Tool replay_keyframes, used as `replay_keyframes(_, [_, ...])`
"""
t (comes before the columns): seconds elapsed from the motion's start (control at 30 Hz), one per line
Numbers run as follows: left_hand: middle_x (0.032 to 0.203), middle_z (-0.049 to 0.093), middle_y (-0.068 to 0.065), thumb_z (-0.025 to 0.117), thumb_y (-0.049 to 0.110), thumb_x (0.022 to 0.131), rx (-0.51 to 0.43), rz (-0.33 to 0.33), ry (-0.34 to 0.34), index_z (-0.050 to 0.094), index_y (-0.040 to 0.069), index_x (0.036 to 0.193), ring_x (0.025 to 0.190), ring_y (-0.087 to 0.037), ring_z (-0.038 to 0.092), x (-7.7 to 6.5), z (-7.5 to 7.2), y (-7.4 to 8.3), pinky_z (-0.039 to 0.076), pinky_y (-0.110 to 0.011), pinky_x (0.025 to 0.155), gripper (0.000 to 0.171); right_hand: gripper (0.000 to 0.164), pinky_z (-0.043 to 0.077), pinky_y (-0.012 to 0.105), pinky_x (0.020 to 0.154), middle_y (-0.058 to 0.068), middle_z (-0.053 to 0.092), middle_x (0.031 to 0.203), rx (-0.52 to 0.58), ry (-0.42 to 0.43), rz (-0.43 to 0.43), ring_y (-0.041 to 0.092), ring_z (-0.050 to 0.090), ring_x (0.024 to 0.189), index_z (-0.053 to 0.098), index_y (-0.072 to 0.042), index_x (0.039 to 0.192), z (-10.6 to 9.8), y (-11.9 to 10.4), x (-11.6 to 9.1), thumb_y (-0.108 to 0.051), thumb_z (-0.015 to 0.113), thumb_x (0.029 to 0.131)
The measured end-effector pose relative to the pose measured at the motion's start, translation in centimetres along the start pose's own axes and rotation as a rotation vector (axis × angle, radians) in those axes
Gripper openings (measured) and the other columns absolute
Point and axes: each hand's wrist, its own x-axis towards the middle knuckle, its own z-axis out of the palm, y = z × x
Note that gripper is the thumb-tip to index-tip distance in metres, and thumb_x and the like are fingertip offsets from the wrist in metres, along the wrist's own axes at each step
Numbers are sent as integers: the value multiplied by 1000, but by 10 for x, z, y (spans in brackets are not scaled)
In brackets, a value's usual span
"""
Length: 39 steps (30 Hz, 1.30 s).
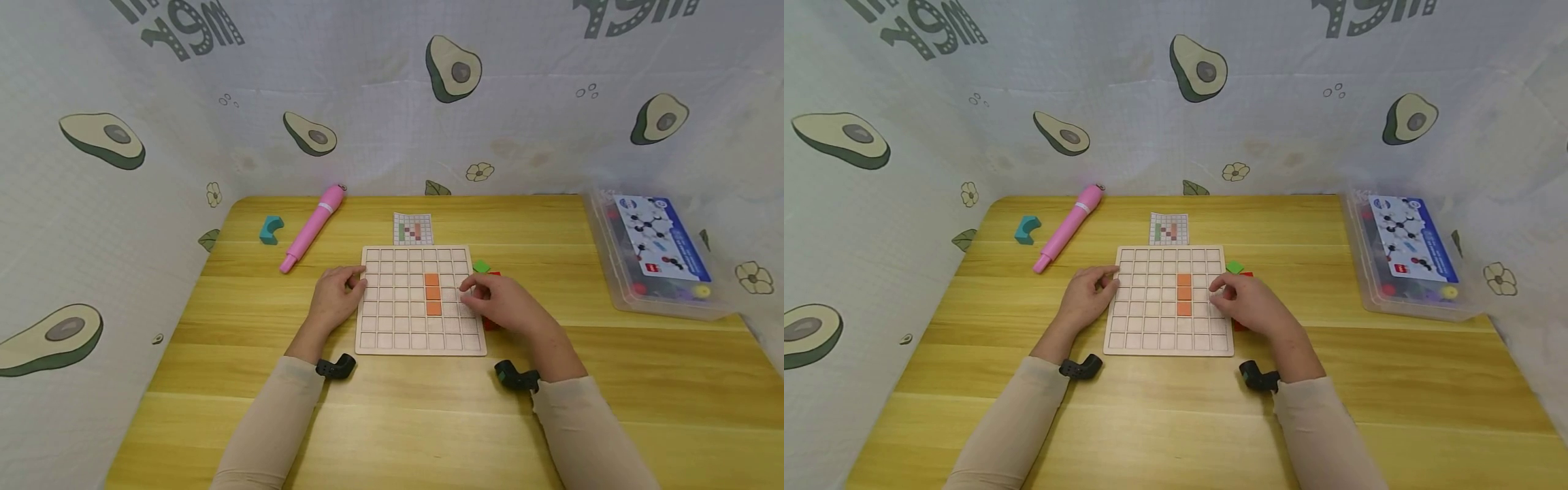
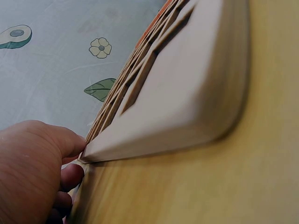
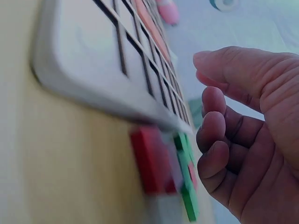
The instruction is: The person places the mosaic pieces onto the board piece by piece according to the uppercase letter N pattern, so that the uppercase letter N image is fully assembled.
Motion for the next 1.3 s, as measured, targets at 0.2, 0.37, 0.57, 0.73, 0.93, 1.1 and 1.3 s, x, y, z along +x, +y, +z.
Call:
replay_keyframes(0.2, [91,67,-6,65,25,99,13,-1,1,72,13,128,97,-26,57,0,0,1,45,-38,87,32,22,42,29,64,7,55,89,13,51,35,21,51,77,66,-12,117,-15,13,-4,-25,66,100])
replay_keyframes(0.37, [91,68,-5,64,25,99,10,-5,3,71,13,129,99,-26,58,-1,-1,2,45,-38,88,33,23,43,30,69,7,56,92,27,90,33,22,51,83,66,-10,118,-22,23,-6,-24,66,99])
replay_keyframes(0.57, [91,67,-5,64,25,99,7,0,3,71,13,129,99,-26,58,0,0,1,44,-38,89,33,26,42,33,75,9,57,99,16,116,74,25,51,90,66,-11,120,-26,32,-7,-27,65,100])
replay_keyframes(0.73, [91,67,-6,64,24,99,3,3,3,72,13,128,98,-26,58,0,0,0,44,-39,89,32,27,42,33,73,12,60,100,-13,143,116,25,53,86,65,-11,122,-25,38,-6,-28,63,102])
replay_keyframes(0.93, [91,67,-5,64,25,99,10,1,1,72,14,129,96,-25,57,0,1,0,44,-37,87,33,37,43,31,70,15,64,102,-28,168,153,25,56,84,60,-8,134,-22,45,-2,-27,62,102])
replay_keyframes(1.1, [90,67,-5,64,26,99,12,-1,2,72,14,129,96,-25,56,1,2,0,43,-36,86,33,42,42,31,67,13,62,93,-63,182,152,25,55,79,57,-9,140,-19,49,2,-27,60,102])
replay_keyframes(1.3, [91,67,-6,64,25,99,11,0,2,72,14,129,95,-26,57,0,1,-1,43,-37,86,32,42,39,31,60,10,55,85,-75,177,154,23,50,70,56,-8,141,-19,47,3,-27,57,103])
